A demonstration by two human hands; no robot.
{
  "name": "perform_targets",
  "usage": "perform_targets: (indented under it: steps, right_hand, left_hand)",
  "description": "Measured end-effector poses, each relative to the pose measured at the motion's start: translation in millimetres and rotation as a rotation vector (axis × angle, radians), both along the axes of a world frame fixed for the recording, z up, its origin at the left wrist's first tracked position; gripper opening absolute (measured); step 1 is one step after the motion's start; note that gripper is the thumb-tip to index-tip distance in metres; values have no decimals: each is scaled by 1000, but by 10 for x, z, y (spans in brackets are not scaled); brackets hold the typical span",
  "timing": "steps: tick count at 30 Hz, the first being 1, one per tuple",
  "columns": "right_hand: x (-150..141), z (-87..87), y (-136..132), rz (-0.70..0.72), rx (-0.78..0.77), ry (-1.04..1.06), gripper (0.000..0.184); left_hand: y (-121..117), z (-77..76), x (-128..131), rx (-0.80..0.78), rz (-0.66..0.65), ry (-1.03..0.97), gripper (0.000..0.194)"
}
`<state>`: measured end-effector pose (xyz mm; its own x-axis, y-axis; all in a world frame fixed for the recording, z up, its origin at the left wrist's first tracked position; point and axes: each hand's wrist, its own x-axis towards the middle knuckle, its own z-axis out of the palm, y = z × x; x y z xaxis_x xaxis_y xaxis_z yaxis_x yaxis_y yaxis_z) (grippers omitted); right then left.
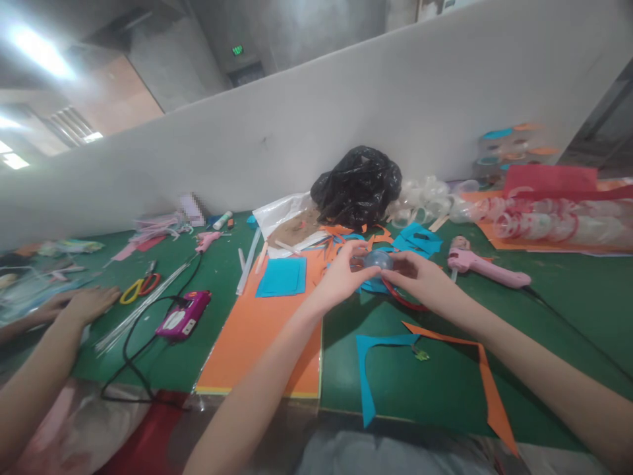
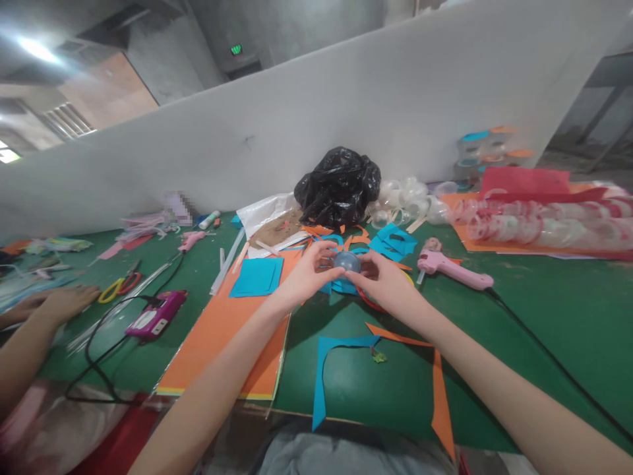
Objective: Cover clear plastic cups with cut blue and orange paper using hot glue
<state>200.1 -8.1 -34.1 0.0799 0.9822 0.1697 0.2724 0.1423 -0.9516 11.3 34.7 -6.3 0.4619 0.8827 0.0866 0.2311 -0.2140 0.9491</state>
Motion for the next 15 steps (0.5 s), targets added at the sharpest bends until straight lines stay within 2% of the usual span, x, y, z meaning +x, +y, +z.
perform_targets:
  steps: [8, 15]
  right_hand:
    - [-2, -9, 4, 2, -11, -21, 38]
    - [-3, -18, -5, 17, -18, -34, 35]
  left_hand:
    - [-7, -5, -2, 23, -3, 14, 51]
    - [52, -33, -36, -29, -30, 2, 64]
